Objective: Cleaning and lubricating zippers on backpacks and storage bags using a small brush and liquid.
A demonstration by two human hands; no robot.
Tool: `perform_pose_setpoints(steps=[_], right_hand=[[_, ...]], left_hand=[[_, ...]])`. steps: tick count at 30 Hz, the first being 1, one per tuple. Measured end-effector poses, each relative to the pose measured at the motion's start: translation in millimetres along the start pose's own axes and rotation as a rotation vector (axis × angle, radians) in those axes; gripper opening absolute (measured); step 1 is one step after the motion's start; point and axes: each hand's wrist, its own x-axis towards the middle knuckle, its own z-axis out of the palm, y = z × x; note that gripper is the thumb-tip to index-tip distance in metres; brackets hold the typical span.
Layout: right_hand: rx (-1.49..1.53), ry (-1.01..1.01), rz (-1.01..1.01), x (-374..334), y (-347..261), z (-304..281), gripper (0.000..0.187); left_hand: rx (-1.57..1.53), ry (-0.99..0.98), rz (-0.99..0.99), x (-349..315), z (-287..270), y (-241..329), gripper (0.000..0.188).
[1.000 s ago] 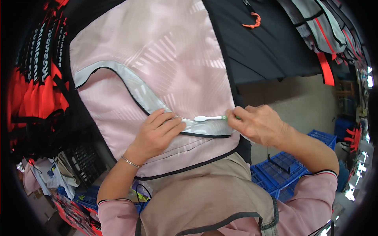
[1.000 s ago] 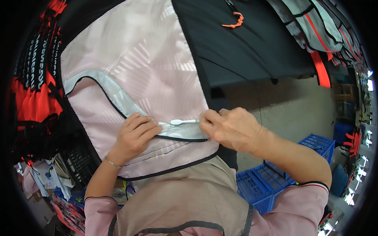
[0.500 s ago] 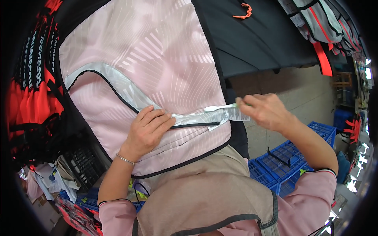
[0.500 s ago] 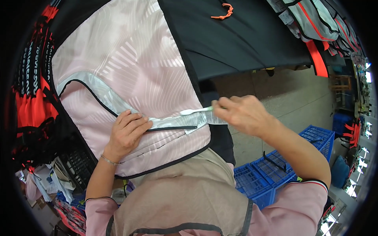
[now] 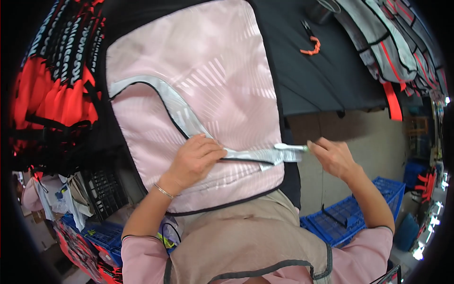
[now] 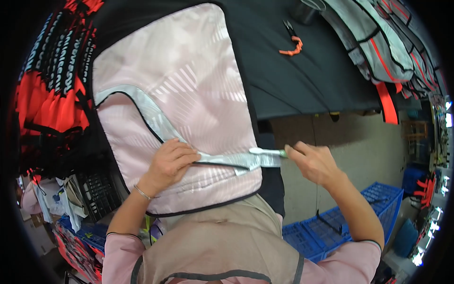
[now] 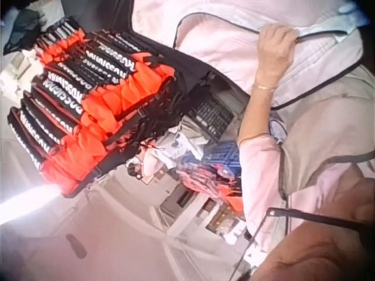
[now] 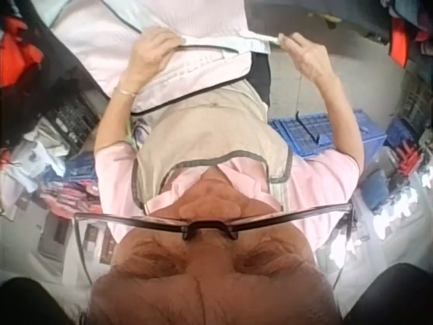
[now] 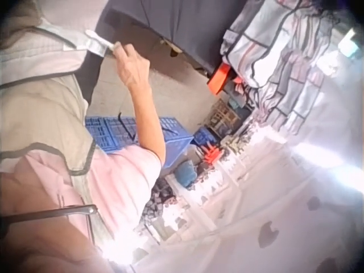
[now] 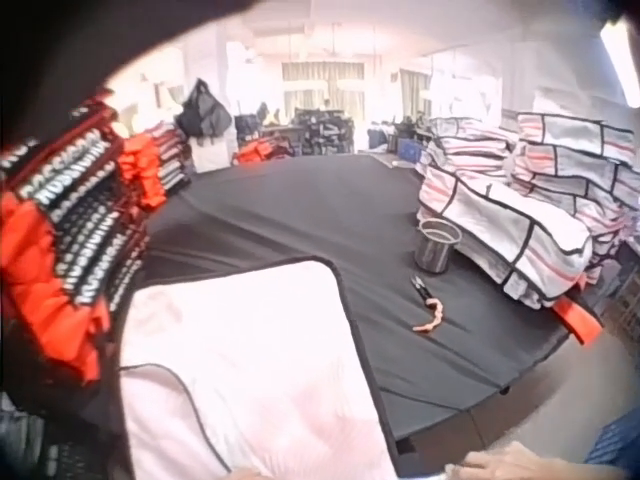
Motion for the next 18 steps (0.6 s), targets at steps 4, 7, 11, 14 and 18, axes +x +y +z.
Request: perform_pose_setpoints(steps=[4,7,11,14,18], right_hand=[[0.220,0.264,0.134,2.3,16.3,-0.3,0.031],[0.610,0.631,0.587,49.7,22.3,-14.0,0.032],[0.488,0.743,0.582,117.1,82.2,-23.7,0.028],[0.337,0.755,0.575,171.2,117.7,-17.9,0.030],[0.055,0.580,0.760,215.1,137.5,-7.6,0.029]], left_hand=[[-0.021,-0.140,-0.113,-3.9,-9.2,67.5,0.067],[0.120,-0.360,-0.044,-31.3,5.8,101.9,0.066],[0.404,-0.393,-0.125,-61.2,29.3,110.9,0.060],[0.528,-0.283,-0.181,-69.0,37.5,107.9,0.056],[0.400,-0.203,-0.161,-69.4,35.8,96.9,0.051]])
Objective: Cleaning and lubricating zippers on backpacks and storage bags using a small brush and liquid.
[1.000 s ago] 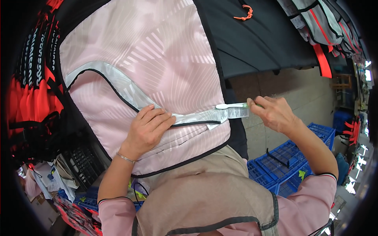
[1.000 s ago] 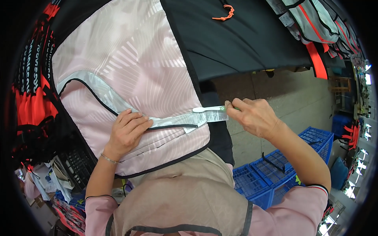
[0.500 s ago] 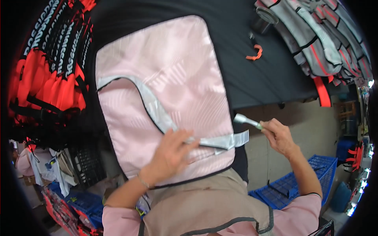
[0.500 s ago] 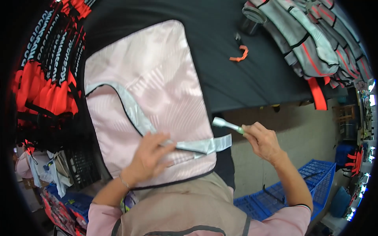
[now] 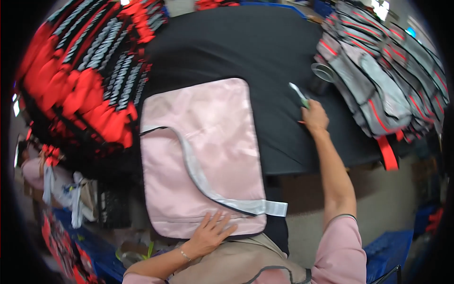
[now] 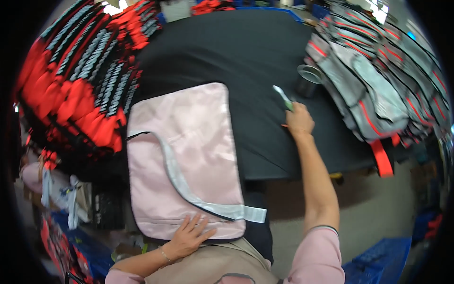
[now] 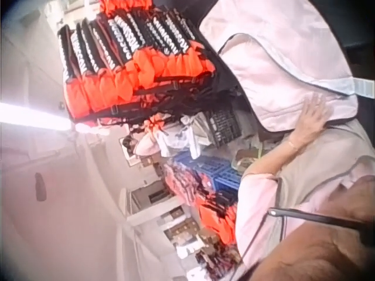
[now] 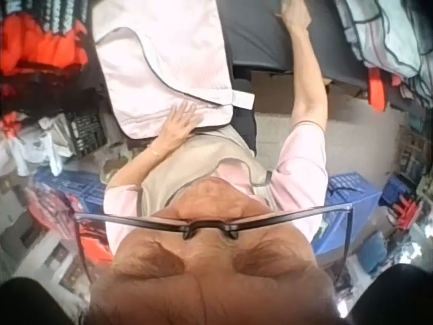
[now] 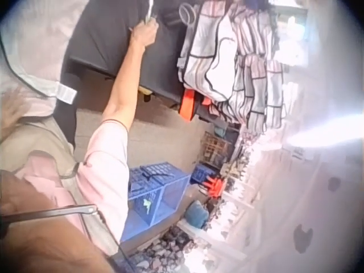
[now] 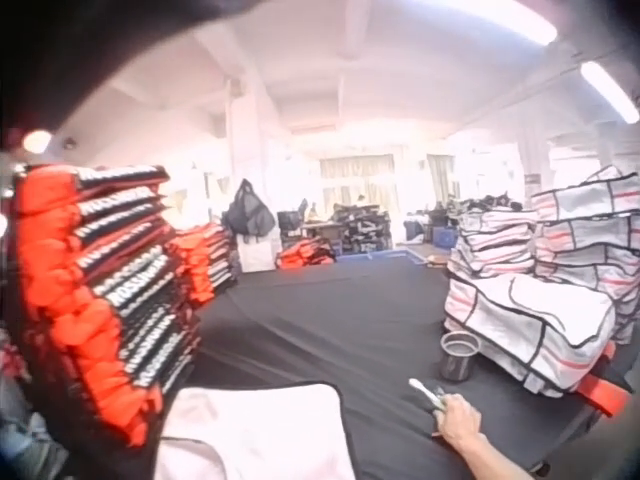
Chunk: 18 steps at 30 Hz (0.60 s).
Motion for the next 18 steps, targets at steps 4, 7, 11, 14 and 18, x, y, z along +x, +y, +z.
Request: perform_pose_setpoints(steps=[4,7,11,14,18], right_hand=[[-0.116,0.083,-0.028,11.2,40.6,10.3,0.031],[-0.087,0.046,0.107,5.1,72.1,3.4,0.034],[0.011,0.315,-0.123,-3.0,170.0,5.5,0.023],[0.063,0.392,-0.069,-20.4,193.3,-23.6,0.027],[0.188,0.446,-0.010,-48.7,168.5,-67.0,0.027]], left_hand=[[-0.230,0.235,0.079,12.2,-23.3,-11.2,0.045],[-0.338,0.474,0.074,49.1,-72.1,-19.3,0.044],[-0.337,0.780,-0.073,97.3,-161.2,-50.2,0.020],[-0.583,1.007,-0.134,99.8,-210.2,-85.6,0.013],[-1.499,1.556,-0.115,88.0,-224.4,-113.3,0.022]])
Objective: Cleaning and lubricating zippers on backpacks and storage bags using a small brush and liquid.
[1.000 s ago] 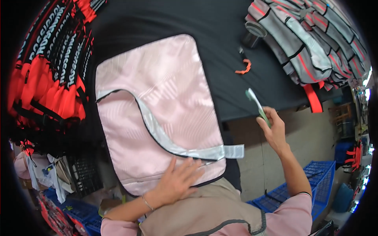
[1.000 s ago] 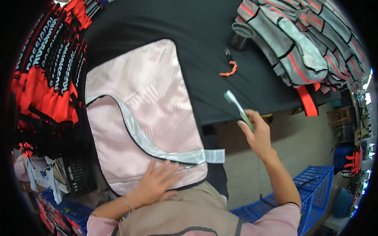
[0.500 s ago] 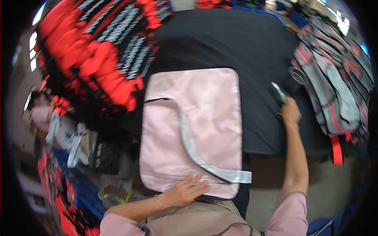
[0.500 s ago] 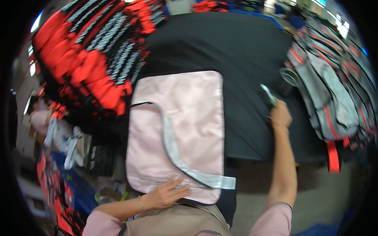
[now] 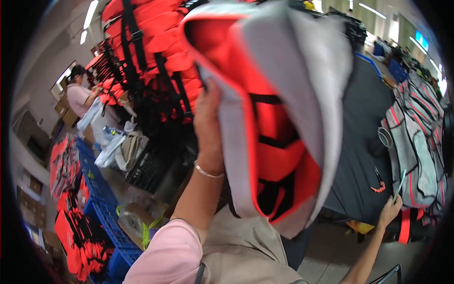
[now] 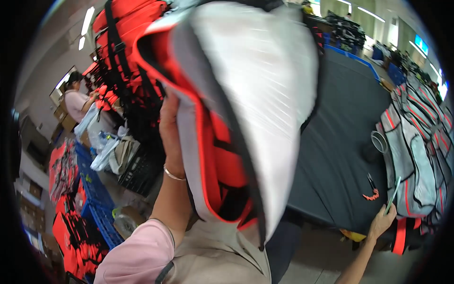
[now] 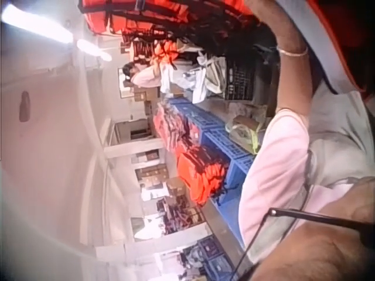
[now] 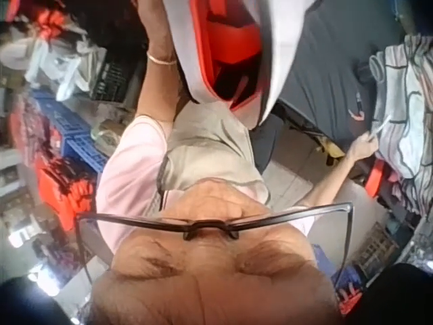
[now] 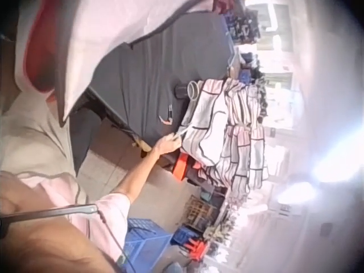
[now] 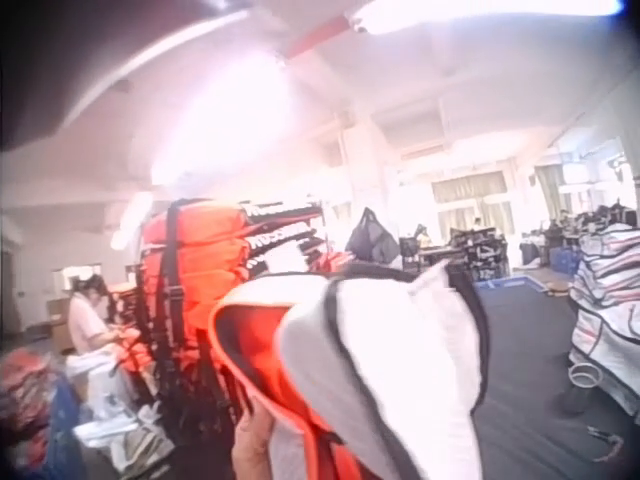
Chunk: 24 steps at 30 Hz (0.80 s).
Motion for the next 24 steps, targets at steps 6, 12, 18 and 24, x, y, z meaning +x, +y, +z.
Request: perform_pose_setpoints(steps=[6,12,18,24], right_hand=[[0.147,-0.065,0.060,-17.1,-55.8,-22.3,0.024],[0.360,-0.183,0.040,-19.6,-114.6,-13.1,0.022],[0.382,-0.370,-0.120,-19.0,-242.5,13.6,0.020],[0.638,-0.698,-0.440,-17.9,-361.3,66.9,0.021]], left_hand=[[-0.025,0.421,-0.590,-72.5,-185.1,-92.9,0.042],[0.129,0.540,-0.786,-139.7,-191.3,-101.7,0.051],[0.094,0.368,-0.821,-135.1,-250.8,-85.5,0.058],[0.172,0.319,-0.960,-105.8,-274.1,-60.1,0.056]])
